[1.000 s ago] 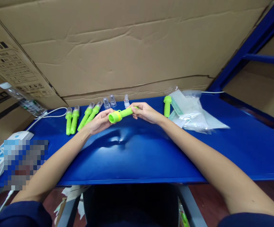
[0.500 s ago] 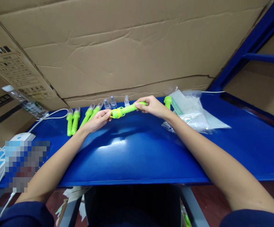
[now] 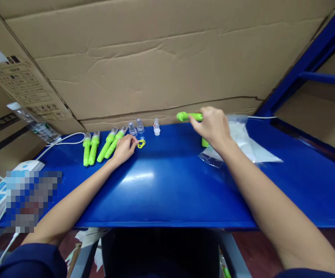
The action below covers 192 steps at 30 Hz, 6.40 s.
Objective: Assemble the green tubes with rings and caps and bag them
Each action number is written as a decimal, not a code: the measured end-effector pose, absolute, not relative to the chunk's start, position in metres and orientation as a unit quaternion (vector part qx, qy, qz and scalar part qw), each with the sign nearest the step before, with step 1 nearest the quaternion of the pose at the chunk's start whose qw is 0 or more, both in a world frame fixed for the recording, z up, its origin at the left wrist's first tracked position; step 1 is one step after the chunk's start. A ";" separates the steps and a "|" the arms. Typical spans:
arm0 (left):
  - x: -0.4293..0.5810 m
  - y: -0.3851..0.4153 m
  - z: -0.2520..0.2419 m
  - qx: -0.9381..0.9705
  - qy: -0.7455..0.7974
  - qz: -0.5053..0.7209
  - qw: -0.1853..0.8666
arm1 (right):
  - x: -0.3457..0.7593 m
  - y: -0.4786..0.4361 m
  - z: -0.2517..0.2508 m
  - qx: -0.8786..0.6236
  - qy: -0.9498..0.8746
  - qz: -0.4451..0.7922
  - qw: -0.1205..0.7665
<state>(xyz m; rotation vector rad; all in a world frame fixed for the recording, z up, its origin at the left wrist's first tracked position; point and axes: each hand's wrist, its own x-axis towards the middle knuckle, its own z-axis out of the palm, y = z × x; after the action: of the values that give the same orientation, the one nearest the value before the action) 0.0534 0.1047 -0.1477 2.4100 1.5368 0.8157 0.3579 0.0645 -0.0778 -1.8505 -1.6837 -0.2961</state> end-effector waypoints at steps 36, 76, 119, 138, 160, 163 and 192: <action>-0.028 0.111 -0.092 0.843 0.534 0.034 0.051 | 0.183 0.010 -0.118 -0.532 -0.846 0.017 0.036; 0.009 0.116 -0.111 0.730 0.421 0.252 0.475 | 0.312 0.073 -0.090 -0.392 -0.677 0.115 0.612; 0.068 0.185 -0.075 0.870 0.478 0.085 -0.088 | 0.339 0.051 -0.118 -0.434 -0.647 0.107 0.618; 0.086 0.104 -0.084 0.902 0.352 0.207 0.140 | 0.324 0.058 -0.135 -0.410 -0.608 0.289 0.616; 0.055 0.113 -0.122 0.857 0.363 0.315 0.187 | 0.293 0.033 -0.142 -0.403 -0.676 0.306 0.536; 0.057 0.117 -0.116 0.880 0.359 0.278 0.137 | 0.285 0.027 -0.148 -0.396 -0.682 0.273 0.551; 0.038 0.095 -0.134 0.817 0.334 0.388 0.266 | 0.308 0.052 -0.147 -0.401 -0.658 0.408 0.490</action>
<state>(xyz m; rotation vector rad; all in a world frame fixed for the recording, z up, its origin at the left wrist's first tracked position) 0.0383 0.0949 -0.1343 2.2056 0.9035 1.0487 0.3085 0.0516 -0.1472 -0.9748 -1.5972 0.9910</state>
